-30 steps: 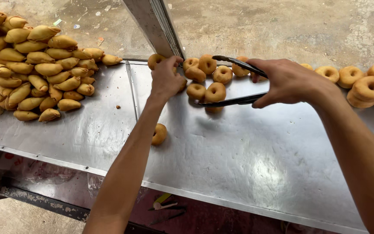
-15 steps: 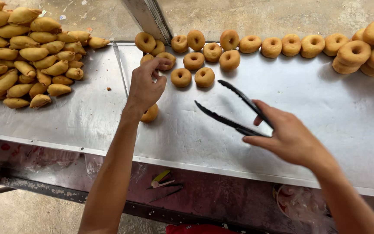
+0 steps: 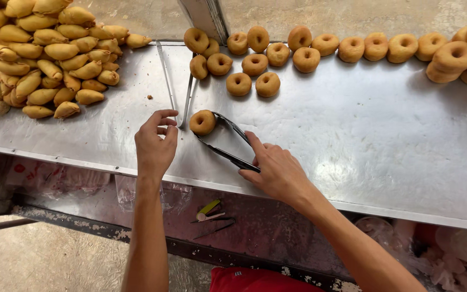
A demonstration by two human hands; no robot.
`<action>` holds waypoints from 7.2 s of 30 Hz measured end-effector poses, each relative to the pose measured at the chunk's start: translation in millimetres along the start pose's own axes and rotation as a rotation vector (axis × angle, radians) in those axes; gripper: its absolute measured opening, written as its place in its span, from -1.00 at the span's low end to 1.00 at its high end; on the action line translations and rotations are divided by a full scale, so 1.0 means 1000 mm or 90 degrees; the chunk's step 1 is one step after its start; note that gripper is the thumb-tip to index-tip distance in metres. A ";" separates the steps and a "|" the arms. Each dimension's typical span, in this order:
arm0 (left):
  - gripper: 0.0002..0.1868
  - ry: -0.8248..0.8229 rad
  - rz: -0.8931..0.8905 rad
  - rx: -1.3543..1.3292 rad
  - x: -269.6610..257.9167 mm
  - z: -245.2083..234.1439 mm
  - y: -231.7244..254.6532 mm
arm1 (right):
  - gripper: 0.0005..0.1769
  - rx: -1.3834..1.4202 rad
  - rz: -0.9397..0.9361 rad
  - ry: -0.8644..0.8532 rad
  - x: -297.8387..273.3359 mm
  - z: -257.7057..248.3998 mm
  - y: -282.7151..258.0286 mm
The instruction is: The person uses tongs to pick up donuts from a pile and arrange them in a neat row on a metal tray. The person repeatedly picks up donuts and places them in a line, creating an organized display.
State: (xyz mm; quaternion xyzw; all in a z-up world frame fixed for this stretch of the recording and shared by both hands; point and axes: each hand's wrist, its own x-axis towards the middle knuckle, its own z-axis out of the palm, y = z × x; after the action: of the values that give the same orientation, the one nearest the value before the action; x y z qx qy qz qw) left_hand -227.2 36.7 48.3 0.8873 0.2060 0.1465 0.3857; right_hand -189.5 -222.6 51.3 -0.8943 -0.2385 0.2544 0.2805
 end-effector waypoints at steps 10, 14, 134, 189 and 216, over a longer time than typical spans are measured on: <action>-0.82 -0.065 0.073 -0.178 0.053 0.112 0.050 | -0.06 0.032 0.152 0.138 -0.010 -0.054 0.039; -0.85 0.010 0.200 -0.058 0.065 0.150 0.066 | 0.04 0.030 0.135 0.160 -0.007 -0.054 0.049; -0.46 -0.158 0.032 -0.321 0.075 0.444 0.286 | 0.12 -0.277 0.426 0.033 -0.113 -0.279 0.197; -0.72 -0.078 0.176 -0.230 0.039 0.341 0.270 | 0.10 -0.167 0.390 0.177 -0.129 -0.205 0.173; -0.77 -0.007 0.029 -0.193 0.120 0.169 0.028 | -0.10 0.040 0.100 0.191 0.057 -0.059 0.048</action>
State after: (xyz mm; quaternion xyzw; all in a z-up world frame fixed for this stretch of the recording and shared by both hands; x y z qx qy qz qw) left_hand -44.2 -28.4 -30.0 0.8241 0.1591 0.1797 0.5130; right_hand -98.2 -247.1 45.2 -0.9288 -0.1150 0.1468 0.3203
